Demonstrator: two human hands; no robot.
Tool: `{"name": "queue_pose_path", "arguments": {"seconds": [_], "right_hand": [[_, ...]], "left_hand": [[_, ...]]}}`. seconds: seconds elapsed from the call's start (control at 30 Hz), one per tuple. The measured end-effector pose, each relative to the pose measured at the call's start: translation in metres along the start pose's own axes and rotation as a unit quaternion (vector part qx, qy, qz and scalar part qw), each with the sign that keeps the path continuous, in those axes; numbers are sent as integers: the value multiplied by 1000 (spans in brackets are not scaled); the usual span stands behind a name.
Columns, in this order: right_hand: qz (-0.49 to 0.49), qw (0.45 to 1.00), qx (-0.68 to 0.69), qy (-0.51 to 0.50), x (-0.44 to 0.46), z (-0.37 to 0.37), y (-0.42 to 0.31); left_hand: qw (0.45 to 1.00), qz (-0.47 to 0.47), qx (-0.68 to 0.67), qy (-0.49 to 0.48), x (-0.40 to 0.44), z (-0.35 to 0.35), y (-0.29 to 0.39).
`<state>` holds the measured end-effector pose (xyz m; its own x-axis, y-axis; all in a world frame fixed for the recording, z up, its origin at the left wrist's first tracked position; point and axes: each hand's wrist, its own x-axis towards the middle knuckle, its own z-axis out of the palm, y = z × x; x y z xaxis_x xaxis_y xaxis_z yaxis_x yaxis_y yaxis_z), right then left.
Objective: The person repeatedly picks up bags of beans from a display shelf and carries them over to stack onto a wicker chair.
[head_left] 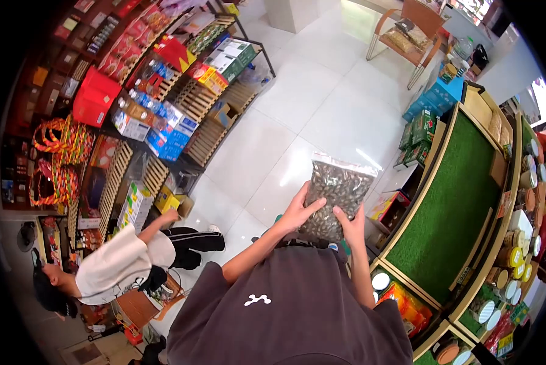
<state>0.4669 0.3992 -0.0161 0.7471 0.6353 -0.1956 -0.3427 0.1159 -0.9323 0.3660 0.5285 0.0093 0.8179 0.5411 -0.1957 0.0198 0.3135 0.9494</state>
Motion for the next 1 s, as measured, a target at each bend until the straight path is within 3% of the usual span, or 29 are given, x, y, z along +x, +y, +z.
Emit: {"name": "queue_pose_path", "arguments": {"seconds": [0.17, 0.23, 0.27, 0.33, 0.53, 0.57, 0.67, 0.83, 1.0], "right_hand": [[-10, 997, -80, -14, 65, -35, -35], [-10, 994, -104, -21, 90, -50, -31], [26, 997, -64, -21, 103, -55, -31], [63, 996, -56, -10, 134, -68, -24], [67, 994, -70, 58, 239, -87, -30], [119, 990, -37, 63, 261, -90, -38], [141, 984, -50, 97, 326, -109, -43], [125, 985, -40, 116, 431, -117, -98], [150, 980, -28, 130, 512, -122, -94]], "left_hand": [[995, -59, -85, -8, 78, 30, -12], [977, -140, -159, 36, 105, 37, -15], [977, -145, -156, 15, 123, 37, -21], [944, -252, -211, 11, 161, 37, -29], [940, -274, -206, -11, 282, 49, -34], [935, -287, -209, -18, 308, 51, -32], [919, -332, -208, -41, 385, 61, -28], [943, -281, -168, -62, 497, 81, -1], [956, -261, -123, -45, 575, 85, 6]]}}
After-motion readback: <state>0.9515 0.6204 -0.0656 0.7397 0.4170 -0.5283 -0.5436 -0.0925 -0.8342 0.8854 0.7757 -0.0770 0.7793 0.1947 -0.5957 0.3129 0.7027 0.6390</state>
